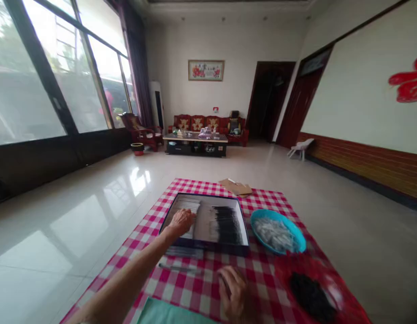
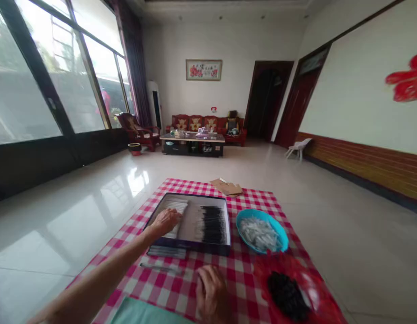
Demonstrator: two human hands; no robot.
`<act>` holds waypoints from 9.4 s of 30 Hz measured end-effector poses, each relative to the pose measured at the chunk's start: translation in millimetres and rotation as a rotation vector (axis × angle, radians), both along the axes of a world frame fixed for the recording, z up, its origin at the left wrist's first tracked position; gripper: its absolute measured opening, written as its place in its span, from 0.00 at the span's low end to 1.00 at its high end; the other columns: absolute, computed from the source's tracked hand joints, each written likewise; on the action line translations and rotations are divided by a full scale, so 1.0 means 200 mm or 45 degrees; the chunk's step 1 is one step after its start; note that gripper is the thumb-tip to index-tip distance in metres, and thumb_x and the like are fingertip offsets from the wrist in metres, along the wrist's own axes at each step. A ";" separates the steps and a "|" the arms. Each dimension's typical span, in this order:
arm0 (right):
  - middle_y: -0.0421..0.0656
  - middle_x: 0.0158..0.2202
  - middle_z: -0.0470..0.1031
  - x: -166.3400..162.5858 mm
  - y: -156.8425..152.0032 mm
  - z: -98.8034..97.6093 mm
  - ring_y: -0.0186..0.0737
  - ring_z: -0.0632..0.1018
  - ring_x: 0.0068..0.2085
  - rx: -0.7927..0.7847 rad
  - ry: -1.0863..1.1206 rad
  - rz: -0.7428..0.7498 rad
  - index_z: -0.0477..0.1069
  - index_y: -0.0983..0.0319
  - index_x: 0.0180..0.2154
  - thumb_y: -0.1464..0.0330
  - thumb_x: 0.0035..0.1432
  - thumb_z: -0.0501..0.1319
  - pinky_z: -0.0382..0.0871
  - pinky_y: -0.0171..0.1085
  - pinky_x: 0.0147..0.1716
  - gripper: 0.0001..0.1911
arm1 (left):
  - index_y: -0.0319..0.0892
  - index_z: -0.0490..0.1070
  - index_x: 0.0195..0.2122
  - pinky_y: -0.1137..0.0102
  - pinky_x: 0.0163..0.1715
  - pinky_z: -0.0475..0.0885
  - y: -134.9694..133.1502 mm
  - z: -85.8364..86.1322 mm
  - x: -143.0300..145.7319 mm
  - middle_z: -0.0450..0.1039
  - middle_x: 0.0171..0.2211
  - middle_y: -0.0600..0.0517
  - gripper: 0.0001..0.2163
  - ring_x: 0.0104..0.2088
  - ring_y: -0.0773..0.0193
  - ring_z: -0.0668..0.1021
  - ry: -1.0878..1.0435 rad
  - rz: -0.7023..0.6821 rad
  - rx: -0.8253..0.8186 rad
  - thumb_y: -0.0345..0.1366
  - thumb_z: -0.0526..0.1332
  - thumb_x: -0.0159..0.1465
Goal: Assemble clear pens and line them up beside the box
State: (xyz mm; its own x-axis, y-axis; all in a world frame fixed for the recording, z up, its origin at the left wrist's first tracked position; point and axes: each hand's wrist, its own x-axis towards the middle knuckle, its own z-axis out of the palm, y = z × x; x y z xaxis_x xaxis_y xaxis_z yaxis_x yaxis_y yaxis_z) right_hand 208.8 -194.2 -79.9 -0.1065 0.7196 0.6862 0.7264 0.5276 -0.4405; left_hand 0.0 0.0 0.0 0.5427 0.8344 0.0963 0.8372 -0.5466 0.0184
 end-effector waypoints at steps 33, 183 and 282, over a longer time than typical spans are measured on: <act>0.46 0.40 0.78 0.20 0.50 0.46 0.39 0.77 0.43 -0.652 -0.471 -0.109 0.76 0.61 0.39 0.78 0.55 0.54 0.68 0.35 0.46 0.14 | 0.46 0.70 0.39 0.72 0.31 0.65 -0.37 0.08 -0.01 0.70 0.34 0.52 0.11 0.36 0.62 0.75 -0.217 0.122 0.050 0.39 0.49 0.68; 0.43 0.29 0.79 0.59 -0.23 0.47 0.39 0.80 0.30 -0.193 -0.007 -0.628 0.71 0.60 0.34 0.66 0.56 0.57 0.72 0.34 0.31 0.06 | 0.43 0.67 0.39 0.70 0.31 0.68 -0.91 -0.32 0.55 0.69 0.29 0.51 0.08 0.31 0.62 0.73 -0.918 -0.396 0.155 0.32 0.49 0.68; 0.42 0.32 0.74 0.24 -0.21 0.11 0.38 0.76 0.35 -0.325 0.404 -0.204 0.67 0.60 0.37 0.69 0.61 0.52 0.68 0.33 0.36 0.06 | 0.42 0.68 0.36 0.65 0.37 0.62 -0.91 -0.31 0.55 0.67 0.31 0.49 0.10 0.33 0.59 0.67 -0.620 -0.432 0.178 0.28 0.48 0.66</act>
